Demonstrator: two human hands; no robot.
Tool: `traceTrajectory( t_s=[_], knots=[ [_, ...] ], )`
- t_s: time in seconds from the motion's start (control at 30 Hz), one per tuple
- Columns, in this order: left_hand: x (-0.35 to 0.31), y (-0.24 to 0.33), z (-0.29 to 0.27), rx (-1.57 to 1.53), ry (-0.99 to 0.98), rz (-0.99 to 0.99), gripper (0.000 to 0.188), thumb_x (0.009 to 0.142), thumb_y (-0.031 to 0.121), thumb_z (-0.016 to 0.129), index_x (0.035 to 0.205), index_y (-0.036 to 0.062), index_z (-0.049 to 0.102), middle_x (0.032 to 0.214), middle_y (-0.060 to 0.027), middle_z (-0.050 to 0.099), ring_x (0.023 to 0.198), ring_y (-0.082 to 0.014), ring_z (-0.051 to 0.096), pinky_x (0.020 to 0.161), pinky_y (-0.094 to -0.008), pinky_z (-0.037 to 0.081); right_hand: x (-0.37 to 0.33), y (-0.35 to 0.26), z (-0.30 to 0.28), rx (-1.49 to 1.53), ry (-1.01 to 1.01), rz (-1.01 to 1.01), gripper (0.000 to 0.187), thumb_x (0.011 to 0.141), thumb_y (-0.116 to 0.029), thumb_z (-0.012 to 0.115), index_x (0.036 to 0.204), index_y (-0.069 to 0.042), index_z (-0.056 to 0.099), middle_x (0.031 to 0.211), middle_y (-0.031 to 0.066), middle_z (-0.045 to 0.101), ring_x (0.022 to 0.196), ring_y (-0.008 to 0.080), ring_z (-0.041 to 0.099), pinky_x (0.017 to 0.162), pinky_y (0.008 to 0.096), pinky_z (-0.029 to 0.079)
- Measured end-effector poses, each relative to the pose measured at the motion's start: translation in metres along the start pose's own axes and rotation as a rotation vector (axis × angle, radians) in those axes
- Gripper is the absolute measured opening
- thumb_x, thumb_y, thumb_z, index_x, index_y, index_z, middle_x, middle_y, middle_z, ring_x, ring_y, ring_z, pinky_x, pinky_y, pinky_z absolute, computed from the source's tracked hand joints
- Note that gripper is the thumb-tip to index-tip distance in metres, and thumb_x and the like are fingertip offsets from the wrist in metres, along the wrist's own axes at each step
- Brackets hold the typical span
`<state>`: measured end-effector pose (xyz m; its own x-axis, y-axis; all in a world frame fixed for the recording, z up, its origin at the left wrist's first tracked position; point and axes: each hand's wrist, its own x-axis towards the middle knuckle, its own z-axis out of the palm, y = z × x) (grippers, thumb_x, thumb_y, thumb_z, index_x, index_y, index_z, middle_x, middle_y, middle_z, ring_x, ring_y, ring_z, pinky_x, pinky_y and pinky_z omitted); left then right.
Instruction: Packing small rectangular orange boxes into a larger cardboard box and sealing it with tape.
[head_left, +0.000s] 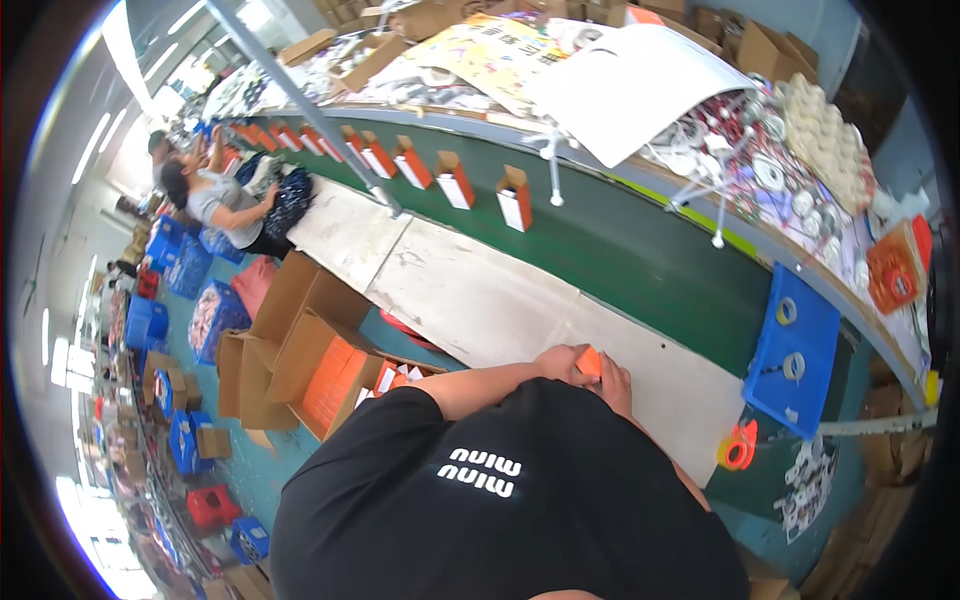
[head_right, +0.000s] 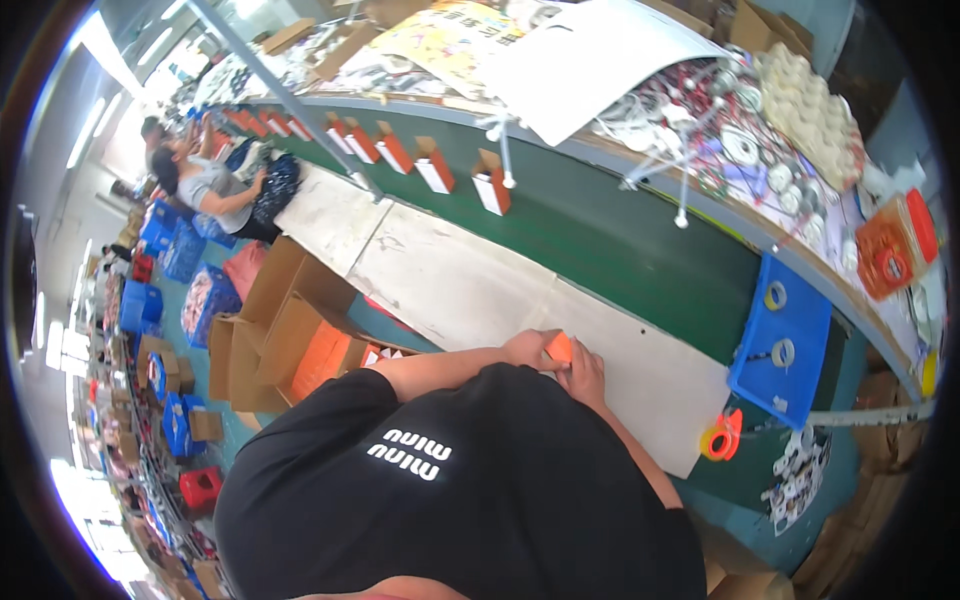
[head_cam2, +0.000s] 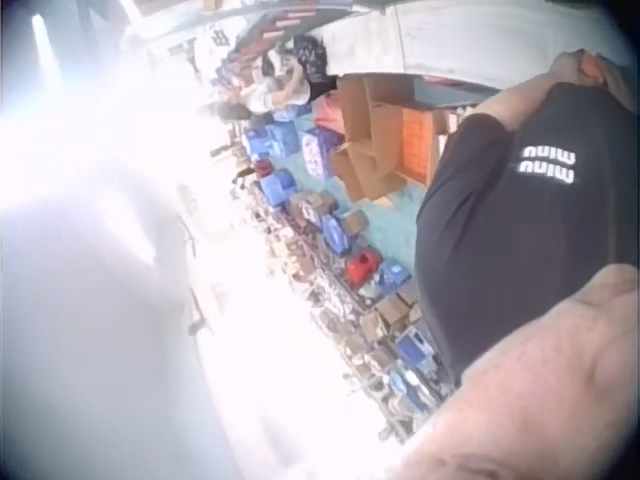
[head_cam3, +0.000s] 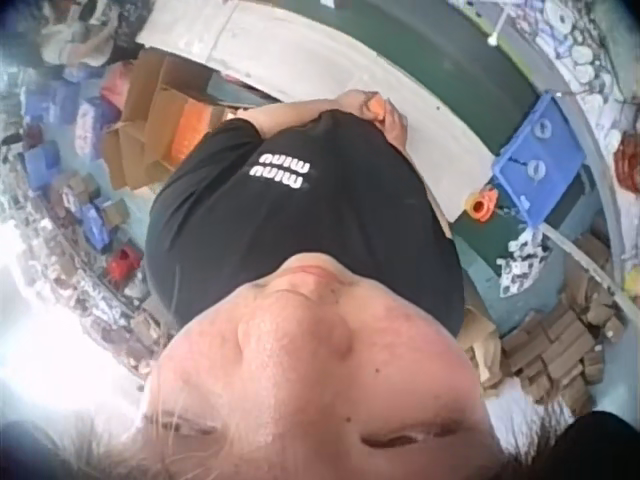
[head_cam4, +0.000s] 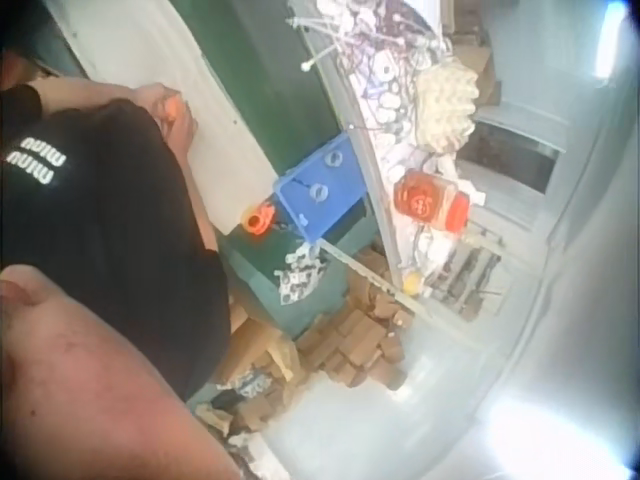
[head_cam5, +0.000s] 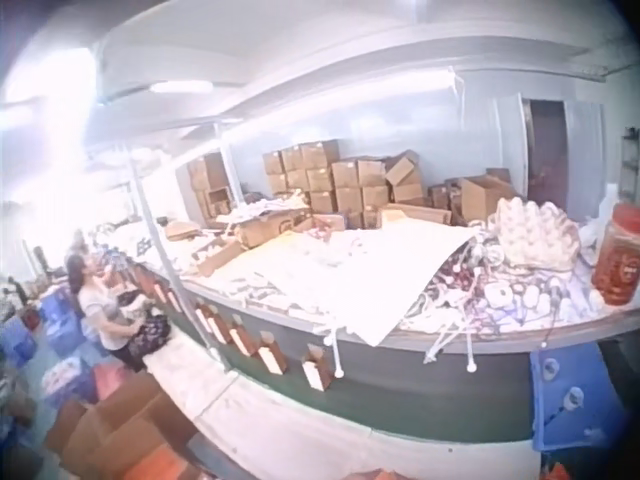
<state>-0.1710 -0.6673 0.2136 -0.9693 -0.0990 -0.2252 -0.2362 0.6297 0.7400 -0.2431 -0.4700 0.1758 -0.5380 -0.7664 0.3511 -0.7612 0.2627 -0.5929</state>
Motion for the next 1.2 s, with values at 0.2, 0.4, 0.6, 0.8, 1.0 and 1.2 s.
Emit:
traceTrajectory(
  t_s=[0.2, 0.4, 0.6, 0.8, 1.0, 1.2],
  knots=[
    [-0.013, 0.028, -0.022, -0.02, -0.082, -0.039, 0.077, 0.076, 0.047, 0.081, 0.13, -0.0041, 0.059, 0.107, -0.0288, 0.071, 0.104, -0.0443, 0.068, 0.091, -0.0473, 0.054, -0.003, -0.002, 0.001, 0.011, -0.04, 0.016, 0.078, 0.078, -0.01, 0.076, 0.149, -0.001, 0.044, 0.139, 0.0201, 0.058, 0.117, 0.0358, 0.062, 0.101, 0.0479, 0.042],
    [-0.021, 0.033, -0.015, -0.051, 0.007, -0.143, 0.072, 0.074, 0.043, 0.081, 0.124, -0.0042, 0.061, 0.104, -0.0298, 0.071, 0.102, -0.0443, 0.069, 0.089, -0.0463, 0.055, 0.001, 0.001, 0.006, 0.0, 0.026, -0.056, 0.074, 0.076, -0.006, 0.073, 0.145, -0.002, 0.047, 0.134, 0.0182, 0.062, 0.108, 0.0343, 0.066, 0.092, 0.0463, 0.044],
    [-0.01, 0.02, 0.001, -0.043, 0.01, -0.154, 0.071, 0.072, 0.04, 0.084, 0.125, -0.0008, 0.061, 0.106, -0.028, 0.071, 0.103, -0.0439, 0.068, 0.09, -0.0481, 0.054, -0.003, 0.006, 0.003, -0.007, -0.005, -0.052, 0.073, 0.078, -0.008, 0.073, 0.146, -0.002, 0.047, 0.136, 0.0181, 0.06, 0.112, 0.0353, 0.064, 0.095, 0.0464, 0.045],
    [0.009, -0.011, 0.025, -0.137, 0.094, -0.182, 0.096, 0.061, 0.047, 0.095, 0.136, 0.0003, 0.056, 0.119, -0.0249, 0.07, 0.113, -0.0403, 0.067, 0.099, -0.0441, 0.053, -0.001, 0.005, -0.002, 0.003, -0.019, 0.02, 0.068, 0.084, -0.014, 0.073, 0.145, -0.003, 0.048, 0.137, 0.0172, 0.06, 0.116, 0.0363, 0.062, 0.098, 0.0461, 0.046],
    [0.008, -0.021, 0.023, -0.325, 0.042, -0.148, 0.087, 0.075, 0.043, 0.089, 0.139, -0.0032, 0.053, 0.126, -0.0216, 0.067, 0.114, -0.0336, 0.068, 0.097, -0.0408, 0.055, -0.003, 0.005, 0.0, 0.031, -0.027, 0.085, 0.07, 0.084, -0.017, 0.077, 0.146, -0.004, 0.048, 0.14, 0.0175, 0.059, 0.117, 0.0378, 0.061, 0.098, 0.0445, 0.048],
    [0.004, -0.02, 0.028, 0.042, 0.055, -0.031, 0.086, 0.079, 0.04, 0.086, 0.143, -0.0022, 0.047, 0.129, -0.0254, 0.064, 0.118, -0.0379, 0.064, 0.101, -0.0429, 0.052, -0.008, 0.007, 0.005, 0.022, 0.018, 0.065, 0.068, 0.085, -0.016, 0.073, 0.146, -0.004, 0.048, 0.139, 0.018, 0.058, 0.117, 0.0376, 0.062, 0.097, 0.0446, 0.049]
  ],
)
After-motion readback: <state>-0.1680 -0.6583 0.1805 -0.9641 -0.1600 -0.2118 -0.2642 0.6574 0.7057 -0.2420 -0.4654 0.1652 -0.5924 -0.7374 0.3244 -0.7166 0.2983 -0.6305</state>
